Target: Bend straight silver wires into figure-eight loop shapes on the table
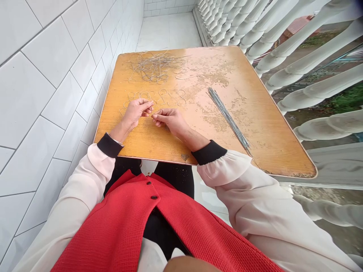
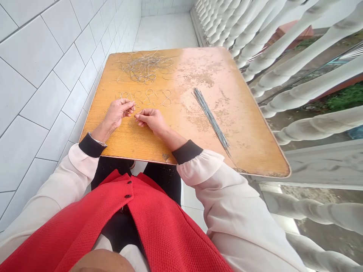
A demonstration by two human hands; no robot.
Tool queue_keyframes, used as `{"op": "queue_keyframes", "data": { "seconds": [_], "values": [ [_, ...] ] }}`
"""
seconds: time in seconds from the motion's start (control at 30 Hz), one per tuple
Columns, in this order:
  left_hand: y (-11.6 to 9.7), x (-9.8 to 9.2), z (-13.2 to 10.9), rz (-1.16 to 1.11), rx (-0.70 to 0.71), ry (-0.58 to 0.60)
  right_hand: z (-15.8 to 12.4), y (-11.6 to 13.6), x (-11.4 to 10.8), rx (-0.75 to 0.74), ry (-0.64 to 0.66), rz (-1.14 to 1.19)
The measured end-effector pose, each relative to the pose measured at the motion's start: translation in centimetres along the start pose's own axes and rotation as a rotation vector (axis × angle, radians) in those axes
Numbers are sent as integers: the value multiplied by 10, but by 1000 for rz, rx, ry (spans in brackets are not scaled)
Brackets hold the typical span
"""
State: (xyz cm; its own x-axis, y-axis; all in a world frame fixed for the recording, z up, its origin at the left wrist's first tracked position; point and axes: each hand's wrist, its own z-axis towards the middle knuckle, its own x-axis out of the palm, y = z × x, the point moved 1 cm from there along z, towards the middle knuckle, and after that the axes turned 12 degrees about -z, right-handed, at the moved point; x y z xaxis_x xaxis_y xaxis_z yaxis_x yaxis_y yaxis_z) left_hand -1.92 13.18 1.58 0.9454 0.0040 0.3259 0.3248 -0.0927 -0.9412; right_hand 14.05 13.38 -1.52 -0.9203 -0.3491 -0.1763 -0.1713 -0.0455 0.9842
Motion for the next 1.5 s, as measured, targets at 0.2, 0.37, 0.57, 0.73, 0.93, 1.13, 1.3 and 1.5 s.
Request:
{"op": "queue_keyframes", "data": {
  "seconds": [0.2,0.37,0.57,0.73,0.93,1.13,1.3,1.5],
  "values": [
    [1,-1,1,3,30,5,-2,2,2,-12,3,-6],
    [-2,3,-3,30,25,-1,-3,3,3,-7,-1,-5],
    [-2,4,-4,53,35,14,-2,1,4,23,2,24],
    [2,3,-2,62,50,23,-2,3,0,103,29,69],
    [1,3,-2,67,55,16,-1,1,-2,173,95,96],
    [-4,0,-1,74,-4,10,-1,5,-4,38,-64,-4],
    [-1,-2,1,73,-16,83,-1,11,-2,3,-164,-34],
    [0,-2,2,62,-43,67,1,7,1,-6,-178,-85]
  ]
}}
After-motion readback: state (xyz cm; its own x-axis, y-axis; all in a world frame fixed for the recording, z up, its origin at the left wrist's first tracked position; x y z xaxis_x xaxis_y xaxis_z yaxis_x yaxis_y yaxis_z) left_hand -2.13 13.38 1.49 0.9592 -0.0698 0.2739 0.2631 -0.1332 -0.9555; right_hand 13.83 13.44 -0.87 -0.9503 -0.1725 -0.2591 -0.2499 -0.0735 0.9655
